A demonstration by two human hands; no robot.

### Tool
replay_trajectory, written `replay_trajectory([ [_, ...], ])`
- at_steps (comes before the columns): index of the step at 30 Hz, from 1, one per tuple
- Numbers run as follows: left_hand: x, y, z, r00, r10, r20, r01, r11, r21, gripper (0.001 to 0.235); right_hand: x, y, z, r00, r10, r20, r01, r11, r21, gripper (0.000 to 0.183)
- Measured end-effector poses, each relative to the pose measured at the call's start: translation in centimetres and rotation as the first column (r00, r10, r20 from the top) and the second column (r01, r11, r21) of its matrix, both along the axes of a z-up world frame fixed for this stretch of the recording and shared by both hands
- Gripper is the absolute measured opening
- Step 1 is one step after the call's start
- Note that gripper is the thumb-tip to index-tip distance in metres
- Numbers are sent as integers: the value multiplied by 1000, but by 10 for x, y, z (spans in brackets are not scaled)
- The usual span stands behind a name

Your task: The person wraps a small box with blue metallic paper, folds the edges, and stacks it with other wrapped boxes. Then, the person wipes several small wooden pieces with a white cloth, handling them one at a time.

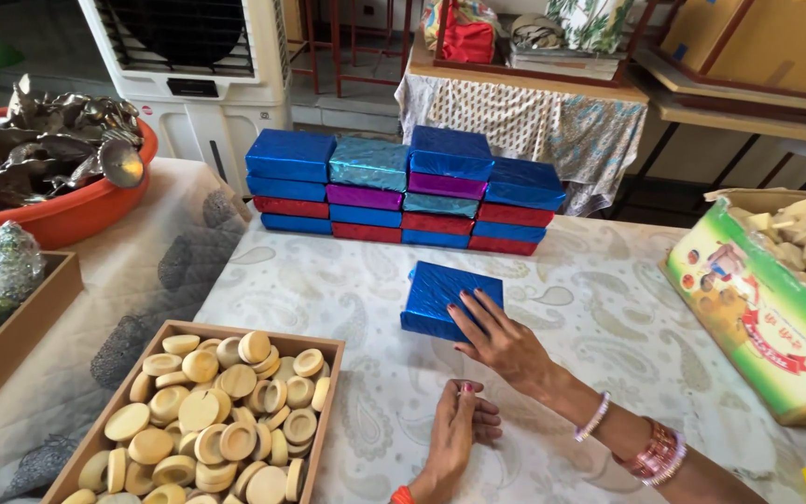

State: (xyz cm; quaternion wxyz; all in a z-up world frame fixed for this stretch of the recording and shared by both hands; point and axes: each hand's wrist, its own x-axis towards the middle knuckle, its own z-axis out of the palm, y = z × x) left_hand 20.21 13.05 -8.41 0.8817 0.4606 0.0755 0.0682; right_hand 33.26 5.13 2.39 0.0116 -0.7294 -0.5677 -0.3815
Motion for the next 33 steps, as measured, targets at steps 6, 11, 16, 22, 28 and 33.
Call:
replay_trajectory([
  [6, 2, 1, 1, 997, -20, -79, 24, 999, 49, 37, 34, 36, -34, 998, 56, -9, -55, 997, 53, 59],
  [11, -2, 3, 7, 996, -17, -83, 24, 996, 81, 39, 52, 44, -62, 994, 10, -112, -12, 1000, -23, 60],
  [16, 3, 1, -5, 997, -32, -69, 34, 999, 25, 36, 49, 41, -61, 974, -13, -227, 7, 1000, -27, 60],
  [22, 4, 3, -10, 996, -32, -89, 37, 998, 52, 37, 49, 39, -63, 958, 27, -284, -17, 999, 38, 60],
  [28, 7, 4, -27, 995, -55, -83, 63, 994, 94, 34, 53, 37, -67, 952, 22, -306, -20, 1000, 11, 58],
  [33, 11, 7, -37, 993, -86, -82, 90, 995, 49, 33, 57, 31, -64, 989, 103, -109, -93, 992, 89, 58],
])
